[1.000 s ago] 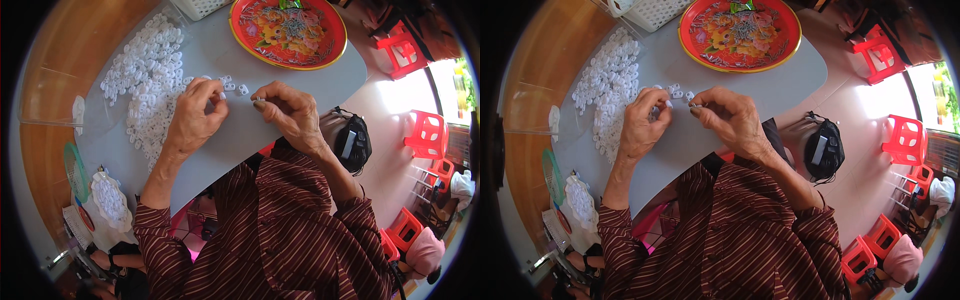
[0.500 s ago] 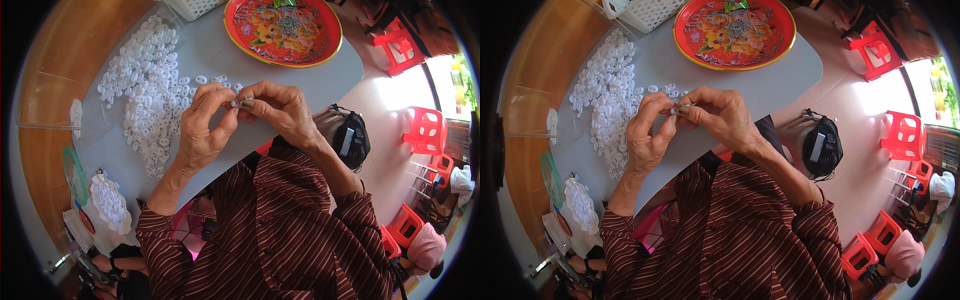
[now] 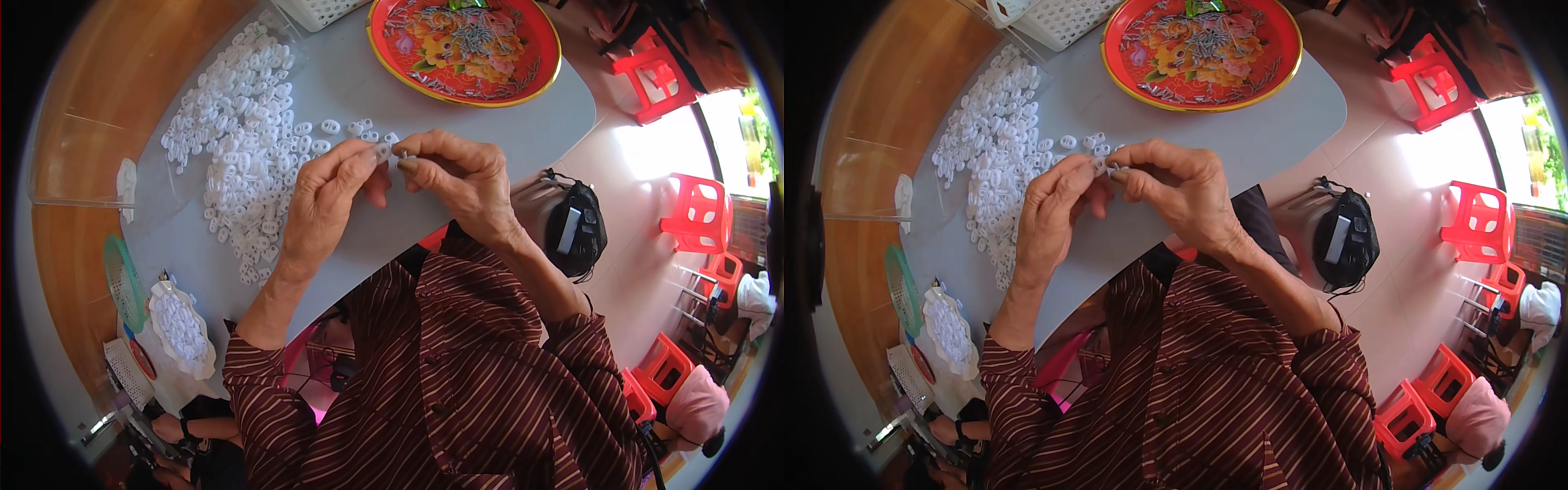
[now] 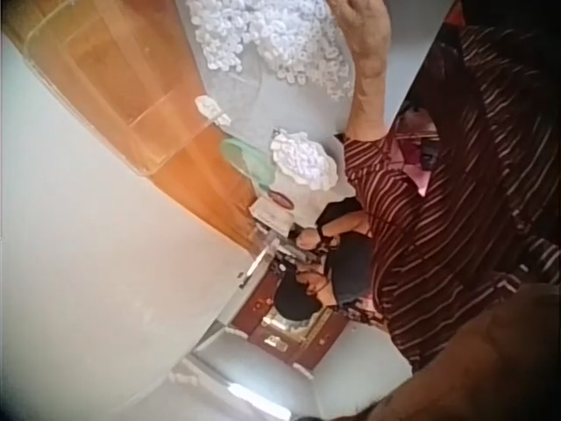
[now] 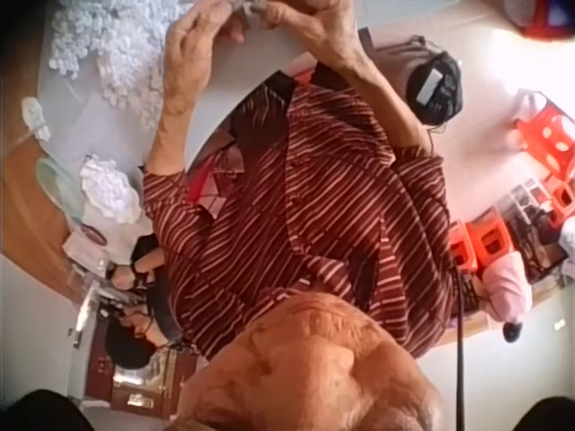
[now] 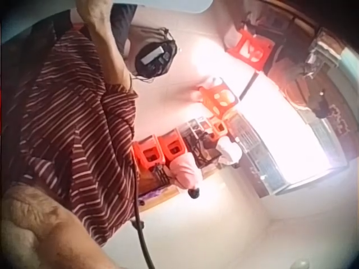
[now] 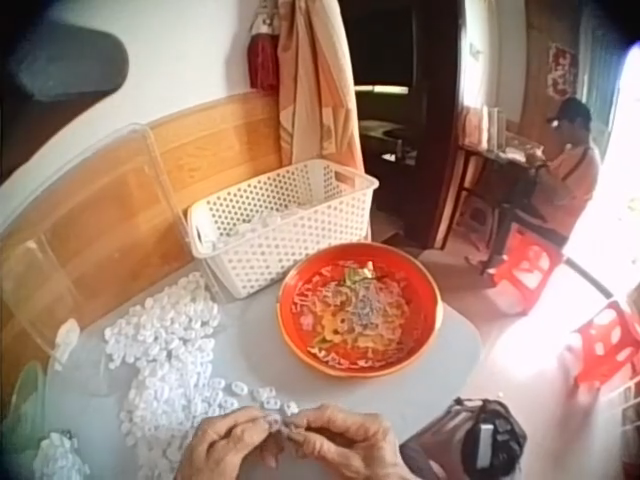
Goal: Manually assembling small white plastic components by inserting metal pins into them.
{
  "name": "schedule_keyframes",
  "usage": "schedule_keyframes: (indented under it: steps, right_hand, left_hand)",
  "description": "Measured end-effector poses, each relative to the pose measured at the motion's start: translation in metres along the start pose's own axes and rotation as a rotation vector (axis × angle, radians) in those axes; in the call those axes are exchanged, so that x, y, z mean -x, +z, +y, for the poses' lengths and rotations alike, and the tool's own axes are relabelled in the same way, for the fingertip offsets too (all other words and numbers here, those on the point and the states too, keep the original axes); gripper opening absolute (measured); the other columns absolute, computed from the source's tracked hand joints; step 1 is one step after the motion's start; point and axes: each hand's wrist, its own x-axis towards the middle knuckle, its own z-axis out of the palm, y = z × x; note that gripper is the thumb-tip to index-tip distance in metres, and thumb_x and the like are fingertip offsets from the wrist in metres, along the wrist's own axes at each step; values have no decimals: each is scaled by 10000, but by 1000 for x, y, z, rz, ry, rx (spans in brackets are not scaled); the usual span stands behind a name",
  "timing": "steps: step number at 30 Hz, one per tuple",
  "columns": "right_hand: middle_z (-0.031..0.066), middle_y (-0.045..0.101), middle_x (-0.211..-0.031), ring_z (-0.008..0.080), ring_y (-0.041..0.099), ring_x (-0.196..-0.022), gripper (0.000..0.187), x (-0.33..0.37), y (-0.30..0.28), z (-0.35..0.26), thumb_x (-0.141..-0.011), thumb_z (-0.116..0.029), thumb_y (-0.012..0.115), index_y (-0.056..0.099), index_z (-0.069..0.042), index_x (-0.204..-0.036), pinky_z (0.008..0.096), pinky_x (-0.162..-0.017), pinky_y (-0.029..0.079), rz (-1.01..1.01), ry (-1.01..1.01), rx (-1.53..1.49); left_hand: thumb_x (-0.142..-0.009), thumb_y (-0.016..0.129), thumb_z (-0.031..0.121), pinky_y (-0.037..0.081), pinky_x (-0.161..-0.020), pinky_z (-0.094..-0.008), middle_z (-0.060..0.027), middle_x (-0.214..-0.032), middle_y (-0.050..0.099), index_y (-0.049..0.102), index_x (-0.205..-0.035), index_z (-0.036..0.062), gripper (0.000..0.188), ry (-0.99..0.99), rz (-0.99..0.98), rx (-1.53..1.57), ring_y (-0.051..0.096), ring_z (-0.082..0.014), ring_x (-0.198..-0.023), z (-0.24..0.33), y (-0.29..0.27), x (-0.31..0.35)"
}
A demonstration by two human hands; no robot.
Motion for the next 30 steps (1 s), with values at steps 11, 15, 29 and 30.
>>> schedule_keyframes:
  steps: [11,15,29,30]
  right_hand:
    - [71,600,-888,114,588,-809,231,0,4,-3,-844,43,602,486,24,-1043,248,-733,494,-34,53,-120]
    - [78,605,-885,114,597,-817,249,1,4,-5,-838,36,609,486,23,-1054,251,-727,502,-30,59,-91]
    - [71,603,-878,107,588,-808,282,1,6,-3,-827,34,620,499,28,-1081,242,-734,500,-6,36,-37]
    - [66,603,-877,105,587,-801,298,1,6,-5,-821,29,632,506,28,-1091,241,-729,500,-12,62,-44]
  left_hand:
    - [-954,454,239,408,-631,-246,-36,-627,554,585,-926,-28,299,11,17,-125,507,-91,-622,3,-1,0]
    - [-953,464,225,404,-582,-245,-35,-628,548,575,-918,-27,278,103,30,-202,498,-90,-591,5,1,1]
    - [-952,470,183,365,-499,-276,-45,-585,448,508,-857,-1,212,192,-46,-421,415,-104,-542,2,-1,-1]
    - [-951,467,181,362,-503,-273,-45,-584,440,500,-859,-2,207,208,-35,-412,405,-104,-545,0,-2,-2]
